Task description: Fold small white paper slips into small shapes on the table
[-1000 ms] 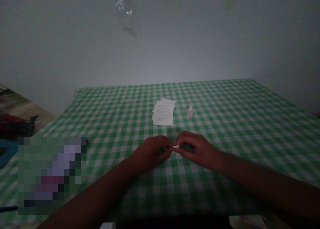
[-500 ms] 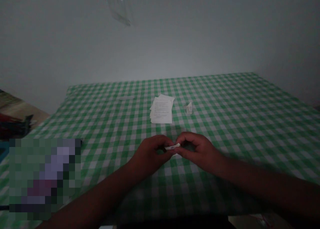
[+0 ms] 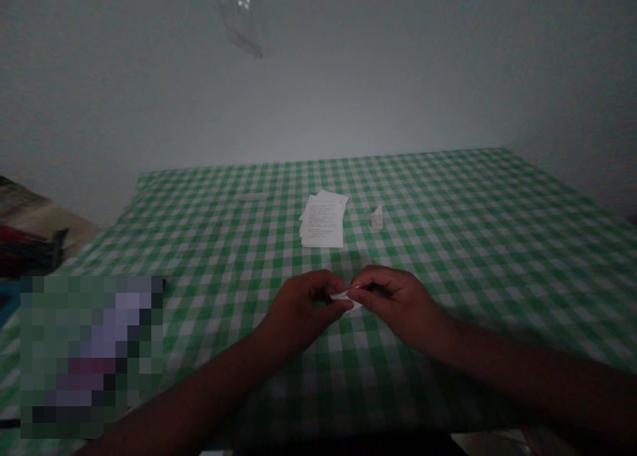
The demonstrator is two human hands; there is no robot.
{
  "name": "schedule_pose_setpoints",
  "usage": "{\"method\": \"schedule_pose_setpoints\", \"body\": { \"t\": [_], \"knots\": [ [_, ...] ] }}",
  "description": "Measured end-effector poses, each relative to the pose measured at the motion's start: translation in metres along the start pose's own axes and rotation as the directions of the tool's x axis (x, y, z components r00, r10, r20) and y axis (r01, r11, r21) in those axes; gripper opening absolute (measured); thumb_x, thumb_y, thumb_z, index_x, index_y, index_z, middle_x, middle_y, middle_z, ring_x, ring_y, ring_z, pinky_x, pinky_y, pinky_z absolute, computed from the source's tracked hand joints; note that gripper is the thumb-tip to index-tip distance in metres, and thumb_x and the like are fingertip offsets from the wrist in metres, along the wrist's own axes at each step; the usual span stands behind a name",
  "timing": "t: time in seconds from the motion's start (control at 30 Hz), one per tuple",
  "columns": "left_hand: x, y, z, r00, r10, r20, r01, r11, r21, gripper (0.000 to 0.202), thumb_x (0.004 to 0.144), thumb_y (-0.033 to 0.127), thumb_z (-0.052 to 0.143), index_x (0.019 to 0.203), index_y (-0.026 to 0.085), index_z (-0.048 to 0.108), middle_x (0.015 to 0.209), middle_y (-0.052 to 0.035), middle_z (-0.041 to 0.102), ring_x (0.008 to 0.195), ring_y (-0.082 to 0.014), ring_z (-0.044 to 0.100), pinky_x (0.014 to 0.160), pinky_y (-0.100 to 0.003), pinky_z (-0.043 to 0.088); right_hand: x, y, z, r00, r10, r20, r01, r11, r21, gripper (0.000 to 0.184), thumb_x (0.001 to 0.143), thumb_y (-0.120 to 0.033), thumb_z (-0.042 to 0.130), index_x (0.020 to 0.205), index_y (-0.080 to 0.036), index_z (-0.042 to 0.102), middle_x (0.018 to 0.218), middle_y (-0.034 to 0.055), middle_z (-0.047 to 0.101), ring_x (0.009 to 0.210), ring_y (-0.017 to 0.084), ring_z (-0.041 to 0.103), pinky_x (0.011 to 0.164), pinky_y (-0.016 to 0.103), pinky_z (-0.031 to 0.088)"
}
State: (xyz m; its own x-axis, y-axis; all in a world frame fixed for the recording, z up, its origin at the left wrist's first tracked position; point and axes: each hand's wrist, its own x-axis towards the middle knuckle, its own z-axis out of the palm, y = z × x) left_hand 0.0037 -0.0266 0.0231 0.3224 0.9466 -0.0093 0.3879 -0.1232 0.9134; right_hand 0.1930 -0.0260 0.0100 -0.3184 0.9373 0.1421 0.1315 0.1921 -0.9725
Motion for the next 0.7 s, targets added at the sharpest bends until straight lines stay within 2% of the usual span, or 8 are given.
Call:
{"method": "schedule_pose_setpoints", "body": {
  "t": [0.3,0.47,0.7],
  "knots": [
    [0.0007,-0.0016,0.0017,0.998,-0.053,-0.047,0.051,0.998,-0.048,0.015,0.071,0.027,0.075,0.075,0.019,0.062,0.073,0.0021,0.066,0.067,-0.0124,0.061,0.065,-0.026,0.050,-0.0006,0.0007,0.0020,1.000,0.023,-0.014,-0.022,1.000,0.013,0.012,0.086,-0.031,0.064,0.080,-0.021,0.069,0.078,0.0004,0.067,0.075,0.015,0.062,0.070,0.028,0.050],
    [0.0013,0.0002,0.0007,0.996,-0.067,-0.052,0.062,0.994,-0.086,0.016,0.072,0.027,0.075,0.073,0.018,0.062,0.071,0.0026,0.064,0.066,-0.0114,0.059,0.063,-0.024,0.048,0.0010,0.0052,0.0013,0.995,0.093,-0.028,-0.093,0.996,0.002,0.013,0.082,-0.034,0.070,0.082,-0.021,0.068,0.076,-0.0006,0.067,0.070,0.014,0.060,0.065,0.027,0.049],
    [0.0014,0.0016,0.0002,0.994,-0.097,-0.049,0.091,0.989,-0.115,0.018,0.070,0.027,0.076,0.073,0.018,0.061,0.071,0.0024,0.064,0.065,-0.0113,0.058,0.061,-0.024,0.047,0.0024,0.0003,-0.0011,0.998,0.054,-0.013,-0.054,0.998,-0.035,0.013,0.083,-0.032,0.069,0.076,-0.021,0.070,0.073,-0.0007,0.066,0.070,0.014,0.060,0.066,0.027,0.047]
  ]
}}
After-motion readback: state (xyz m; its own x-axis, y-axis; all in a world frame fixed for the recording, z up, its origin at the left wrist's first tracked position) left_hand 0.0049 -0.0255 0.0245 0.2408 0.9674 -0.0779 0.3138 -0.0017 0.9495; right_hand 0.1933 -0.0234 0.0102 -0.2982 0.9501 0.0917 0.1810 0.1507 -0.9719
